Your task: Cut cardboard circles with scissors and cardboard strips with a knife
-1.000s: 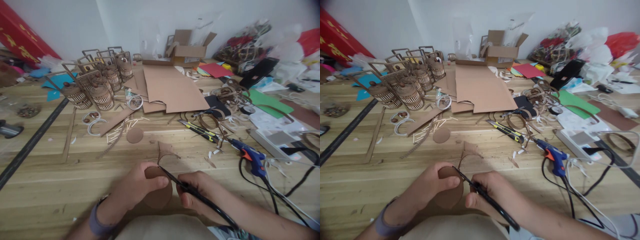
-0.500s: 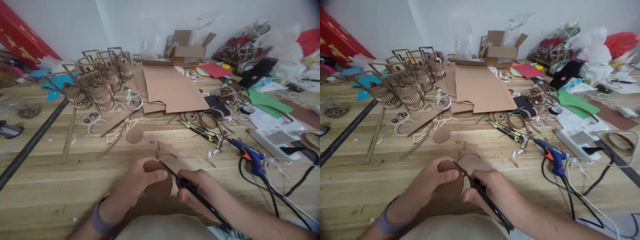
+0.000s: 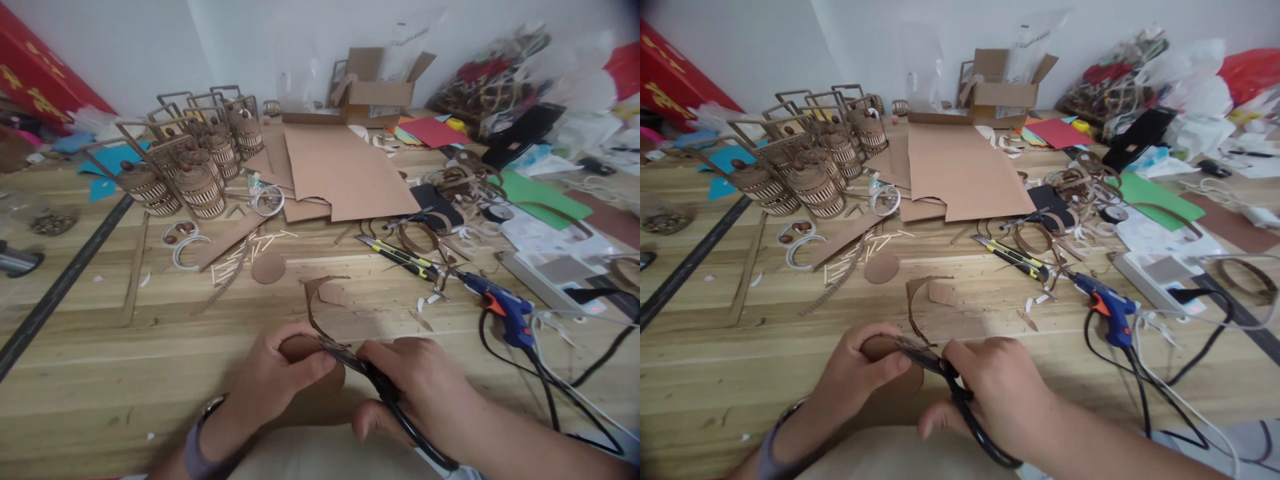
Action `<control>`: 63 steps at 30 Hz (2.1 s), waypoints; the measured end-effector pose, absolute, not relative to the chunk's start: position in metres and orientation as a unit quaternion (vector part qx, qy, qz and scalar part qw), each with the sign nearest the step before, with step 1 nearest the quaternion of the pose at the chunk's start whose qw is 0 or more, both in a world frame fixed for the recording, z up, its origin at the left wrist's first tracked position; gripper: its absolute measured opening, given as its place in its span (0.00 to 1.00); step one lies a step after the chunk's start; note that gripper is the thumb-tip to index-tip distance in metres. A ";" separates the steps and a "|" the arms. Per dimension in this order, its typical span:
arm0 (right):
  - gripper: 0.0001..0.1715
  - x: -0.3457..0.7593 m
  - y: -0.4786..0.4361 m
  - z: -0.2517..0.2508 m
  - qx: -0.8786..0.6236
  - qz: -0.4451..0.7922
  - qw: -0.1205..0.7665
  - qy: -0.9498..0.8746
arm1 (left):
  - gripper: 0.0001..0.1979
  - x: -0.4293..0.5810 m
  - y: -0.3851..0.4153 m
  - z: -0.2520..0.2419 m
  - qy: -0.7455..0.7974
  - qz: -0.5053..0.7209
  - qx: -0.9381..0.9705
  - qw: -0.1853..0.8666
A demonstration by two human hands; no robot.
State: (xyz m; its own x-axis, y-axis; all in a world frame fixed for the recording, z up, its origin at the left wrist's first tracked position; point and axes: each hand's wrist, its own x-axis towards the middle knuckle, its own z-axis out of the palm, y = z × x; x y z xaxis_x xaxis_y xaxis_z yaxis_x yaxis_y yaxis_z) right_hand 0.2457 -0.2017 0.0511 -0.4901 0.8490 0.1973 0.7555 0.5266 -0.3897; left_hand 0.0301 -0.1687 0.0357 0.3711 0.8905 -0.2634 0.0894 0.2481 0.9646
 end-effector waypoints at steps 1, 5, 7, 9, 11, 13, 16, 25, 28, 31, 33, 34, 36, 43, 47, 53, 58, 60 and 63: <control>0.42 0.246 -0.202 0.052 -0.467 0.129 0.187 -0.855 | 0.08 0.030 -0.169 0.036 0.464 0.311 0.532 0.636; 0.39 0.246 -0.203 0.055 -0.454 0.177 0.194 -0.852 | 0.10 0.030 -0.170 0.035 0.459 0.309 0.544 0.630; 0.38 0.246 -0.204 0.054 -0.447 0.199 0.200 -0.849 | 0.11 0.030 -0.171 0.035 0.452 0.308 0.544 0.636; 0.36 0.246 -0.205 0.054 -0.442 0.213 0.204 -0.847 | 0.11 0.029 -0.171 0.035 0.442 0.304 0.543 0.646; 0.36 0.246 -0.205 0.054 -0.440 0.211 0.209 -0.847 | 0.11 0.029 -0.170 0.036 0.433 0.298 0.539 0.658; 0.37 0.246 -0.205 0.054 -0.438 0.194 0.218 -0.850 | 0.12 0.029 -0.169 0.037 0.430 0.295 0.533 0.666; 0.38 0.245 -0.204 0.054 -0.436 0.167 0.225 -0.855 | 0.13 0.029 -0.167 0.038 0.431 0.294 0.535 0.665; 0.35 0.245 -0.206 0.045 -0.435 0.206 0.228 -0.846 | 0.15 0.028 -0.165 0.034 0.428 0.272 0.530 0.679; 0.33 0.247 -0.206 0.043 -0.472 0.295 0.188 -0.809 | 0.14 0.029 -0.162 0.037 0.441 0.276 0.524 0.674; 0.30 0.249 -0.201 0.044 -0.523 0.376 0.170 -0.745 | 0.14 0.031 -0.161 0.038 0.469 0.279 0.520 0.657; 0.26 0.250 -0.196 0.045 -0.540 0.403 0.200 -0.712 | 0.14 0.031 -0.163 0.034 0.497 0.287 0.515 0.637; 0.25 0.250 -0.193 0.046 -0.544 0.419 0.216 -0.694 | 0.14 0.032 -0.165 0.030 0.517 0.298 0.505 0.623; 0.24 0.248 -0.188 0.046 -0.549 0.468 0.233 -0.652 | 0.18 0.033 -0.169 0.021 0.557 0.329 0.474 0.597; 0.26 0.224 -0.179 0.040 -0.516 0.643 0.255 -0.505 | 0.25 0.039 -0.171 0.015 0.582 0.344 0.385 0.628; 0.27 0.225 -0.173 0.039 -0.543 0.565 0.271 -0.559 | 0.28 0.023 -0.163 0.022 0.585 0.417 0.312 0.622; 0.28 0.263 -0.166 0.017 -0.661 0.054 0.168 -0.729 | 0.29 -0.042 -0.152 0.007 0.652 0.460 0.397 0.454; 0.23 0.272 -0.164 0.011 -0.680 0.003 0.035 -0.733 | 0.29 -0.061 -0.156 -0.015 0.721 0.368 0.567 0.153; 0.19 0.271 -0.164 0.016 -0.695 0.018 0.018 -0.718 | 0.30 -0.053 -0.165 -0.018 0.685 0.361 0.632 0.038; 0.17 0.273 -0.166 0.024 -0.713 0.050 0.033 -0.699 | 0.33 -0.031 -0.185 -0.021 0.568 0.337 0.749 0.049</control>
